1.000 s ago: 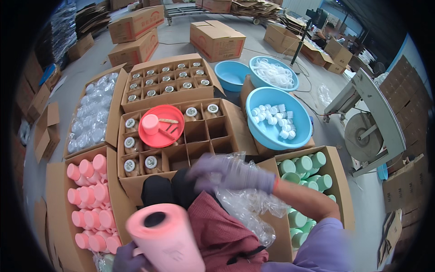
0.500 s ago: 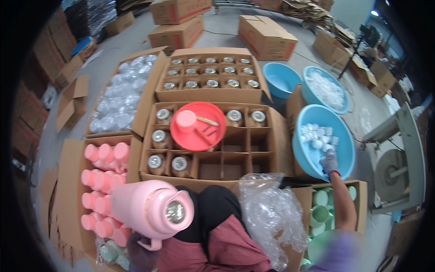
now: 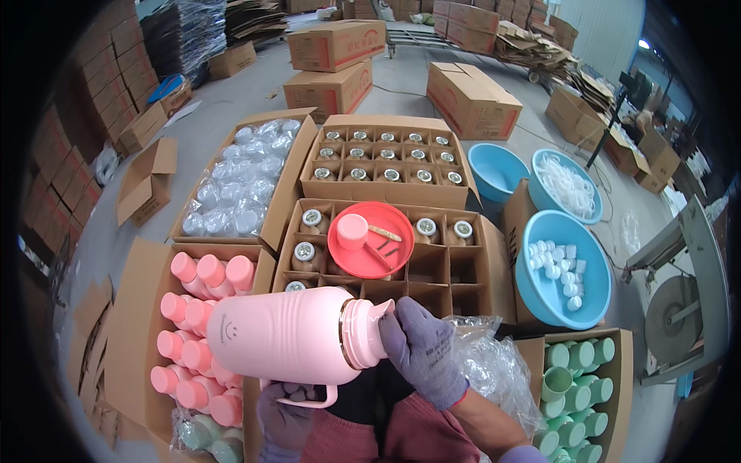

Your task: The person assembles pink and mint thermos bottles by inserting stainless steel inner bottles into colored outer shells, adding white stoppers, and wrapping each unit in bubble wrap. The person places the finished units into a cardboard box.

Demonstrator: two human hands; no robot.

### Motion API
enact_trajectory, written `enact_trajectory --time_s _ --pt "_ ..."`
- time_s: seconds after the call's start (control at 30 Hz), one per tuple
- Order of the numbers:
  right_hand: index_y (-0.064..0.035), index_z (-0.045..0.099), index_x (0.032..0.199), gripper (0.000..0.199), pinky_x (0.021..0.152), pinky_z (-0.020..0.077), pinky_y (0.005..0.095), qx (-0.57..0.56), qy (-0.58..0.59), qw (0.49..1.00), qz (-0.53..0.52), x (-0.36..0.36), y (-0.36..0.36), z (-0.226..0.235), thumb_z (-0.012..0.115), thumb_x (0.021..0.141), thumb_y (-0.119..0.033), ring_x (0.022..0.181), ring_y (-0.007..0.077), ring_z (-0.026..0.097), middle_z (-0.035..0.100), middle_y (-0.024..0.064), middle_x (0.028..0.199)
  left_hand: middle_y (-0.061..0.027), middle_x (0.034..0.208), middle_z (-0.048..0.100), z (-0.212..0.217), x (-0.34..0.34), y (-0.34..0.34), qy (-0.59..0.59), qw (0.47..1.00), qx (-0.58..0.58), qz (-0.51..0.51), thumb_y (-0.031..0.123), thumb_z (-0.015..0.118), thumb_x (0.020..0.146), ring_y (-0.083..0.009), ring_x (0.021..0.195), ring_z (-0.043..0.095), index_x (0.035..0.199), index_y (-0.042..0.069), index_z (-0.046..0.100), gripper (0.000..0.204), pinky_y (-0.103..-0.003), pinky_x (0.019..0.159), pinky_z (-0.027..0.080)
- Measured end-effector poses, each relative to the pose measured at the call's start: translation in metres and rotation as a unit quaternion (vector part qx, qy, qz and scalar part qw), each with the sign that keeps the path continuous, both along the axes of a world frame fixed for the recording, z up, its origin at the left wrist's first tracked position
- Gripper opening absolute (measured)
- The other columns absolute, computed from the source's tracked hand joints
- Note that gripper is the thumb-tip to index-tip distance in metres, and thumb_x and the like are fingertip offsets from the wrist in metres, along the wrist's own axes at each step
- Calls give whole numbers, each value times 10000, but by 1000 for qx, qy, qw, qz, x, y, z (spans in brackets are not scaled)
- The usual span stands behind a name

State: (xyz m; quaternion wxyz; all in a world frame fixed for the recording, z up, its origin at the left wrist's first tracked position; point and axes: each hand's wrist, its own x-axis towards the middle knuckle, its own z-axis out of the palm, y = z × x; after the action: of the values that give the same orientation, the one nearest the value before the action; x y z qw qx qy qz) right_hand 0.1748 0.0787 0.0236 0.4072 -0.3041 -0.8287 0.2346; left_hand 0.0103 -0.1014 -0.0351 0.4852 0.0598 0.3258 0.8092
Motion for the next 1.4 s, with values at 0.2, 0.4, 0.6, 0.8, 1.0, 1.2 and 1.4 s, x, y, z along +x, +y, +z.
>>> enact_trajectory --time_s 0.2,0.4,0.6,0.8,1.0,1.2,1.4 --pt "-52 560 953 125 623 503 378 -257 -11 947 195 -66 59 -36 560 943 -177 673 342 635 610 130 739 -49 880 628 -21 -42 7 -8 996 61 71 104 483 965 -168 812 633 1087 50 558 153 -410 956 558" --pt "-114 473 1378 665 964 460 486 -25 -249 968 -22 -150 208 -160 696 852 -453 1165 378 559 550 225 1262 -99 943 681 -94 -92 12 -138 979 53 139 83 489 952 -236 897 700 1088 20 574 172 -500 912 596" --pt "-125 344 1527 899 1042 441 478 -137 -178 974 31 -160 232 -159 775 787 -400 1238 382 503 427 208 1407 -111 1049 701 -94 -95 24 -148 979 102 100 82 495 960 -267 1021 690 1168 19 577 231 -508 964 577" --pt "-66 312 1524 882 1129 351 429 -43 -35 952 300 -95 97 -25 781 792 -212 1333 306 442 423 178 1418 -95 1055 696 -72 -81 22 -185 976 107 47 83 474 977 -227 958 712 1221 59 552 257 -518 902 606" --pt "-128 171 1574 854 1118 362 378 -430 161 856 237 -41 64 -16 687 912 -287 1353 237 412 363 147 1489 -90 1055 632 -19 -23 25 76 994 51 64 96 505 979 -214 909 643 1250 33 521 279 -416 890 559" --pt "-212 272 1499 667 926 544 480 -579 225 742 254 -7 50 13 577 968 -477 1267 289 517 416 118 1434 -84 1049 655 -119 -64 -3 423 901 -64 75 187 651 947 -168 825 618 1328 8 542 435 -306 732 526" --pt "-106 395 1376 664 1116 343 490 -152 299 896 291 15 26 10 714 811 -247 1325 327 427 438 193 1409 -95 1132 625 9 -34 -23 751 628 -188 73 302 507 1012 -163 914 634 1339 29 452 429 -282 760 542"
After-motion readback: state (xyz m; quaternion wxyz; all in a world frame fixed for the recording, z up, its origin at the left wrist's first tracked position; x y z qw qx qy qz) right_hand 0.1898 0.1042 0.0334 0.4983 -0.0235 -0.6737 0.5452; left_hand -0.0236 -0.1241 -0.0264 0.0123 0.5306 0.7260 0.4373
